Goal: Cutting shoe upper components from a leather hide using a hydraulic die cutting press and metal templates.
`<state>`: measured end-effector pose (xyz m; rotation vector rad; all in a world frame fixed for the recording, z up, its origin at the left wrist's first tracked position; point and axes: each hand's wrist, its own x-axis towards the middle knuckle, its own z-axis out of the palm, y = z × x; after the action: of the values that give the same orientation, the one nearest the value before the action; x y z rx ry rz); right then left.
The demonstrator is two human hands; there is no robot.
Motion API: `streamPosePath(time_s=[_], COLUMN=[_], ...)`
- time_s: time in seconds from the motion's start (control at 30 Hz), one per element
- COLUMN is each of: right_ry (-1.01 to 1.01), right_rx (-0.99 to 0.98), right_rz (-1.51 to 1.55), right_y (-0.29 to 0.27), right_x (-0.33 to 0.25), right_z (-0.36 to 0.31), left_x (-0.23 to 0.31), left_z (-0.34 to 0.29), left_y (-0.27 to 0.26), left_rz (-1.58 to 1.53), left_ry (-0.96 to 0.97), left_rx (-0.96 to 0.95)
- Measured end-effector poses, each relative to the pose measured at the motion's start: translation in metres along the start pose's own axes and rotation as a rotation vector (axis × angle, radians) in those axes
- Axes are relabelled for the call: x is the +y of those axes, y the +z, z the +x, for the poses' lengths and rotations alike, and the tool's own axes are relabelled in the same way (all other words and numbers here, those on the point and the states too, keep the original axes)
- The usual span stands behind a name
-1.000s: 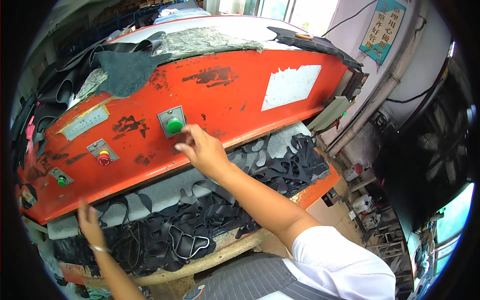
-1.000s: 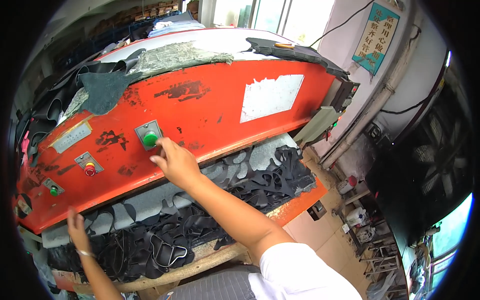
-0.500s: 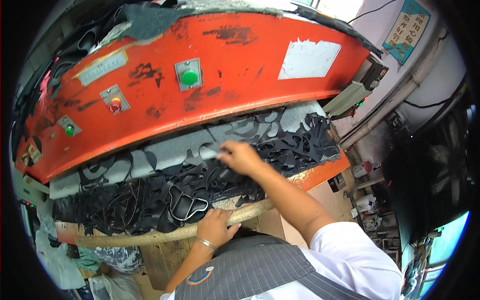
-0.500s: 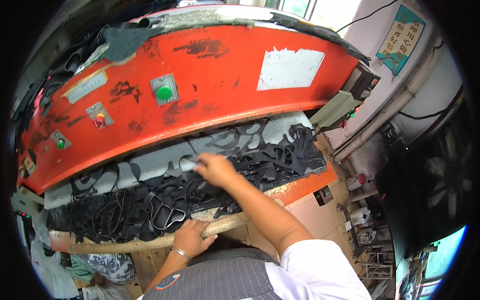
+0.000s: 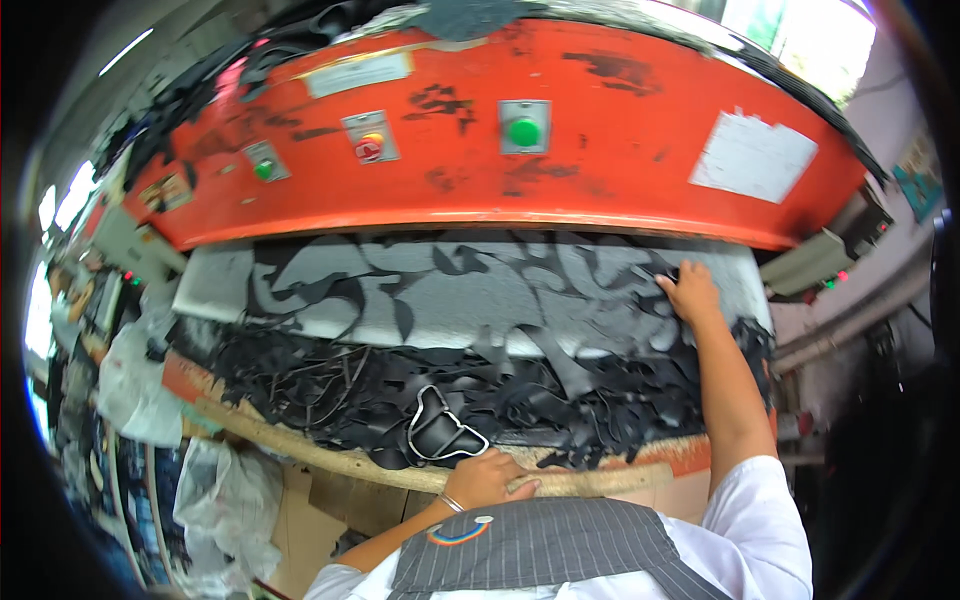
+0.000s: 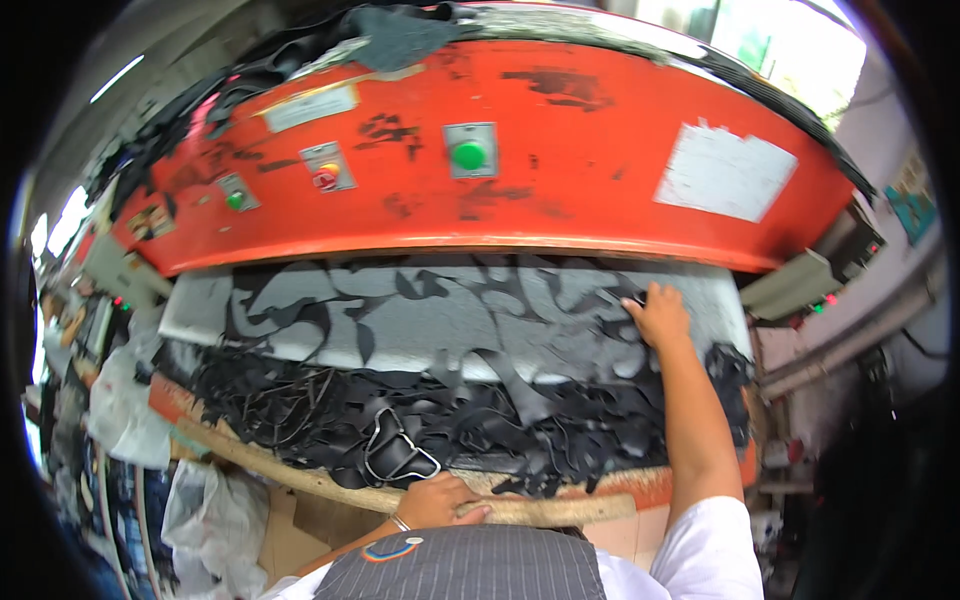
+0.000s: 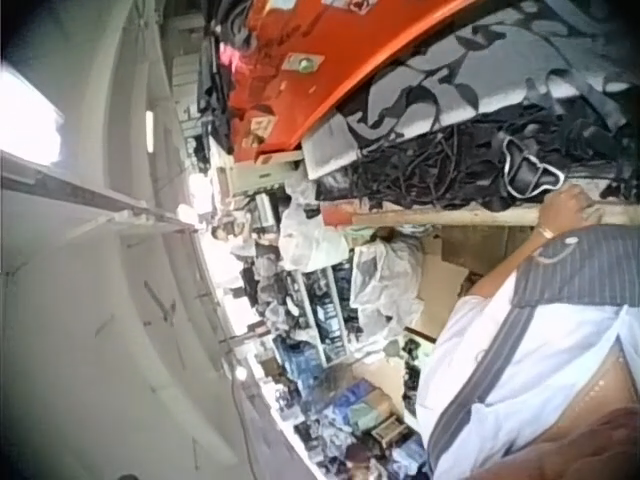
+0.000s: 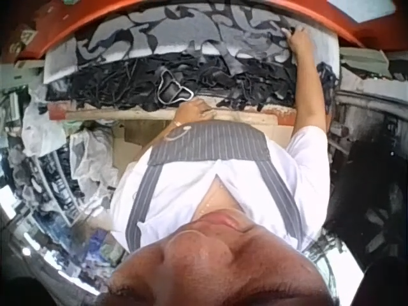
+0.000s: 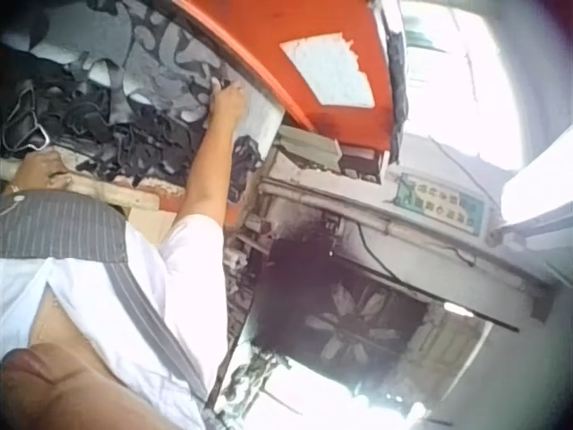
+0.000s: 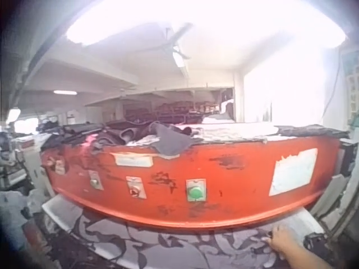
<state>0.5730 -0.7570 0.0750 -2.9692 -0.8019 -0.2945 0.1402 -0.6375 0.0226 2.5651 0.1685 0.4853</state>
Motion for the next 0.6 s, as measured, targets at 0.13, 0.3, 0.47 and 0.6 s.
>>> streamPosePath(time_s=[0.13, 0.3, 0.47, 0.6], right_ry=[-0.176, -0.124, 0.260, -0.043], right_rx=[0.096, 0.297, 0.130, 0.043], right_rz=[0.100, 0.386, 1.227, 1.347], right_y=[0.004, 0.058, 0.009, -0.059], right_x=[0.019, 0.149, 0.101, 0.049], right_z=[0.016, 0.084, 0.017, -0.105], left_x=[0.016, 0.030, 0.029, 0.032], left_z=[-0.002, 0.008, -0.007, -0.010], left_y=[0.000, -0.001, 0.006, 0.005], left_rz=[-0.063, -0.085, -0.086, -0.341], left_ry=[-0.096, -0.147, -0.131, -0.091], left_rx=[-0.009, -0.024, 0.069, 0.247])
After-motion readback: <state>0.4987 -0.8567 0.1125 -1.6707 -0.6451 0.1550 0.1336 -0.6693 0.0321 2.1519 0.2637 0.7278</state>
